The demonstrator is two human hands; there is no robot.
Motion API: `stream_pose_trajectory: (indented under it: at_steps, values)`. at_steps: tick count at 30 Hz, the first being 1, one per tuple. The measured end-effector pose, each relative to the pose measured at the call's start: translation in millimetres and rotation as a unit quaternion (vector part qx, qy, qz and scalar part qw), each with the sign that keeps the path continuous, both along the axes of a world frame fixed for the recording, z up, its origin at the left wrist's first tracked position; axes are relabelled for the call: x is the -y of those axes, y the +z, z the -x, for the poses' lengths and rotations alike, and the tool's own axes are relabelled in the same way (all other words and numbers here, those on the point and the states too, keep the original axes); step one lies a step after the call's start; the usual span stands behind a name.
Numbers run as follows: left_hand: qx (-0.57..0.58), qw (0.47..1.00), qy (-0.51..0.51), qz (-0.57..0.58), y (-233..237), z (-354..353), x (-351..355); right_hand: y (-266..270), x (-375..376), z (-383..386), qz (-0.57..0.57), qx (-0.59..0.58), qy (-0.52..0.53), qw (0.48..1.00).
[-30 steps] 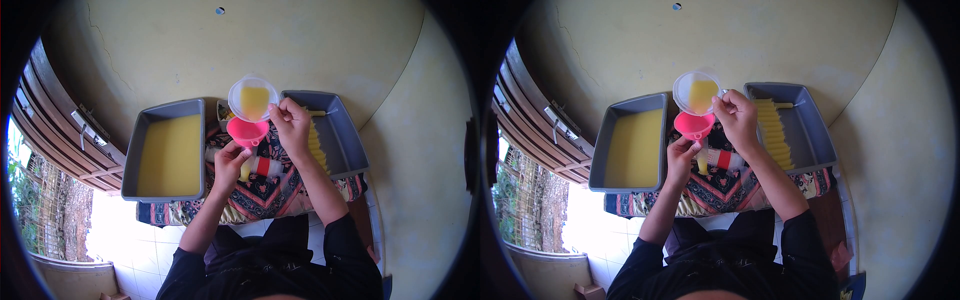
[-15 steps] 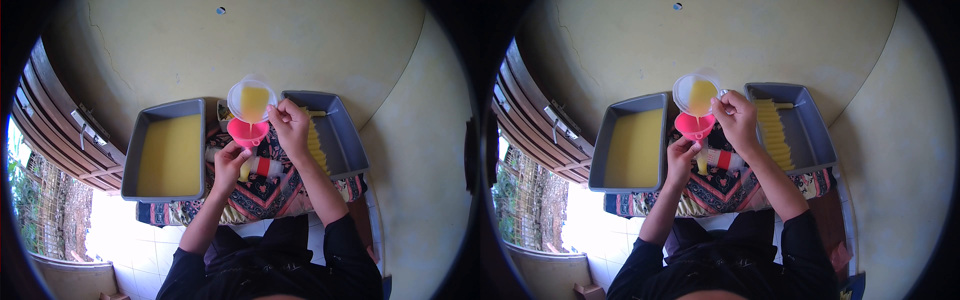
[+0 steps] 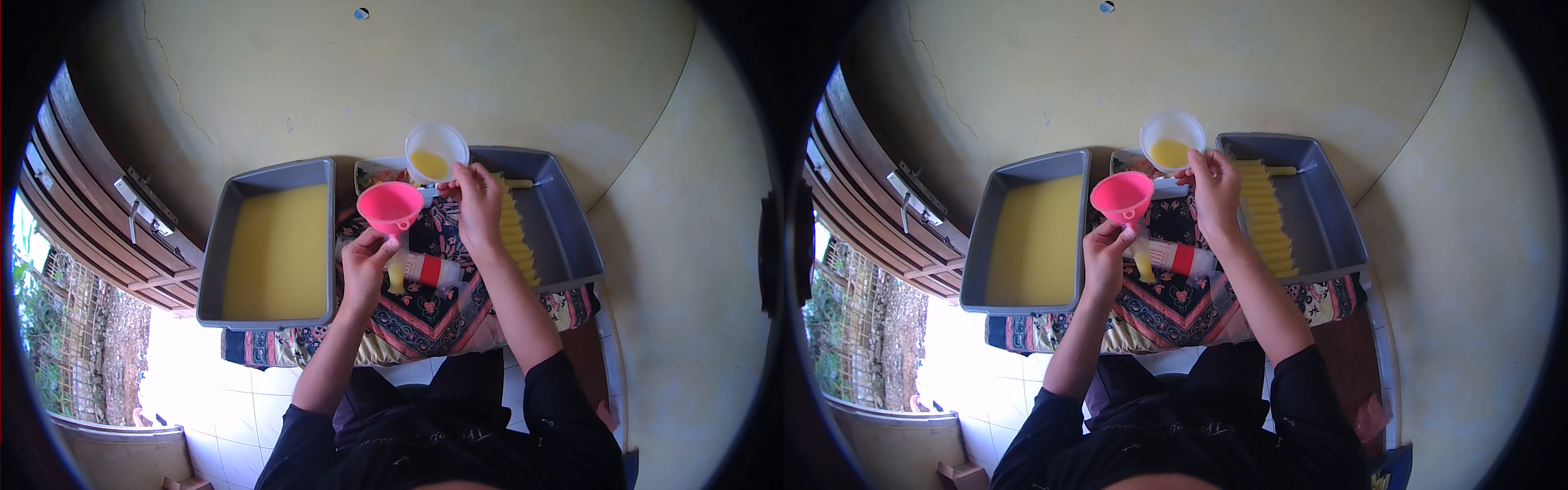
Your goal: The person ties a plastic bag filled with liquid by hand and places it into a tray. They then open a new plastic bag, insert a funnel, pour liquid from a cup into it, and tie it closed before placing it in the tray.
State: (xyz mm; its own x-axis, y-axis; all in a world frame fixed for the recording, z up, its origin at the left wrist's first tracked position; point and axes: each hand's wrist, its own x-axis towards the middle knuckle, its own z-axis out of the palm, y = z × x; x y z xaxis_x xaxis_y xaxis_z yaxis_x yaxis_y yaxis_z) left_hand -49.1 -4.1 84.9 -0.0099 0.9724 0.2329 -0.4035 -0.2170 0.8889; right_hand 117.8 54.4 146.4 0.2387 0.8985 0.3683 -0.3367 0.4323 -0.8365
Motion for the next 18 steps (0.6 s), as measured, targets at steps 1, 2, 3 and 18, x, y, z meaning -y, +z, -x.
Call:
stream_pose_trajectory:
  at_steps: [1,2,3,18]
  values:
    - [0.000,1.000,-0.001,0.001,-1,2,-1,-13,-5,0,0.024,-0.005,-0.008,1.000]
    - [0.004,1.000,0.003,0.008,-2,3,-3,-27,-11,-1,0.047,-0.009,-0.017,0.999]
    - [0.009,1.000,0.008,0.014,-2,4,-4,-46,-18,-1,0.060,-0.003,-0.023,0.998]
    - [0.014,1.000,0.009,0.006,-5,3,-8,-151,-26,-19,0.222,0.208,-0.021,0.952]
